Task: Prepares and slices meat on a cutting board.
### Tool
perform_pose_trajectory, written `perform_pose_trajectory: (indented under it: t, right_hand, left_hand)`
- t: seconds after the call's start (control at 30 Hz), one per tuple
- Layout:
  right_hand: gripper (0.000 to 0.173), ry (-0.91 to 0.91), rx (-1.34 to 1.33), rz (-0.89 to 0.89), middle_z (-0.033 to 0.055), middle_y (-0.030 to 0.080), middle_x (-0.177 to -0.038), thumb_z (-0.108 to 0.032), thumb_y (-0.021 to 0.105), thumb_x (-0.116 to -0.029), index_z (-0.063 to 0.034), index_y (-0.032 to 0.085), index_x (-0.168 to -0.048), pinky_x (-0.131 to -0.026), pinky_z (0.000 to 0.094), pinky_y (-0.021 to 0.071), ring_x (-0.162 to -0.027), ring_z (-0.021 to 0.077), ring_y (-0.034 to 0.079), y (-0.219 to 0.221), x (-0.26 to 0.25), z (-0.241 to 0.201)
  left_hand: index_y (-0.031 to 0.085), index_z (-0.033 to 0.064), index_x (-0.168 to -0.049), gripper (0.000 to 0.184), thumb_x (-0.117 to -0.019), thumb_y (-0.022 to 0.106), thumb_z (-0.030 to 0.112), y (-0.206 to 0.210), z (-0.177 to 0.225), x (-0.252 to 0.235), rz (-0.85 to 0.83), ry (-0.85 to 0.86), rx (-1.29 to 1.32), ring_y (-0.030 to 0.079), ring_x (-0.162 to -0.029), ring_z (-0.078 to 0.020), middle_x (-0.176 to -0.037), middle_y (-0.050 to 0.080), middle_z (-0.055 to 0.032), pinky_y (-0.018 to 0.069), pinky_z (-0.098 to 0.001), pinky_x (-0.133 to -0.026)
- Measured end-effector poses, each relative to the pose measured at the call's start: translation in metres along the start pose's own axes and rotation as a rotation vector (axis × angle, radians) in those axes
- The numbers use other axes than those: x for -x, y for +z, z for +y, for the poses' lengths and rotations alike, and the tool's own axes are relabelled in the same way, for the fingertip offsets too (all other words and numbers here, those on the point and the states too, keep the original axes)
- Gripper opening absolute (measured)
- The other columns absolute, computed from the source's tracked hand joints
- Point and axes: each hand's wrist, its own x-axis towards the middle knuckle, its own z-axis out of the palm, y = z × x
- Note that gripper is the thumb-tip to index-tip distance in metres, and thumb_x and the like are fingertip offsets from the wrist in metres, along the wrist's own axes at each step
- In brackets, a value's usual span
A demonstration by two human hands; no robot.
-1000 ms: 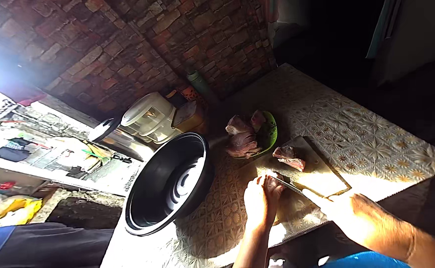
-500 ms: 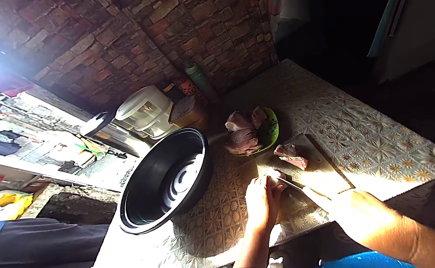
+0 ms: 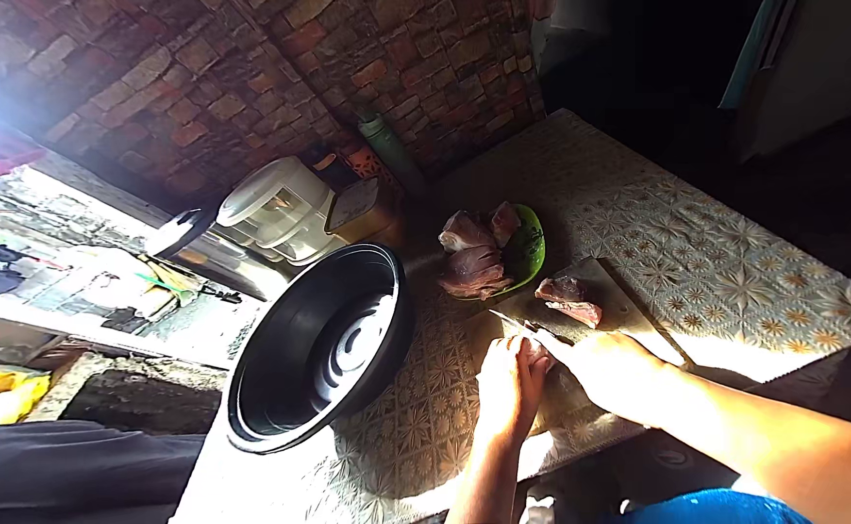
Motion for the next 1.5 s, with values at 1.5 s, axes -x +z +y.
perform_pose_trajectory:
  t: [1.5]
  right_hand:
    - [0.068,0.046,-0.056,-0.027,0.025,0.067,-0.104,-0.006,0.042,-0.1061,-0.0211,0.014,-0.167,-0.083,0.0597,0.0543,-0.099,0.0463,0.068,0.022,0.012,0.008]
  left_hand:
    - [0.072,0.0072,-0.116,0.034,-0.0953,0.068,0.034,-0.004,0.014,0.003,-0.052,-0.17,-0.017,0.066,-0.115,-0.0273,-0.113,0.072,-0.0111,0.0516,-0.0429,-0.098]
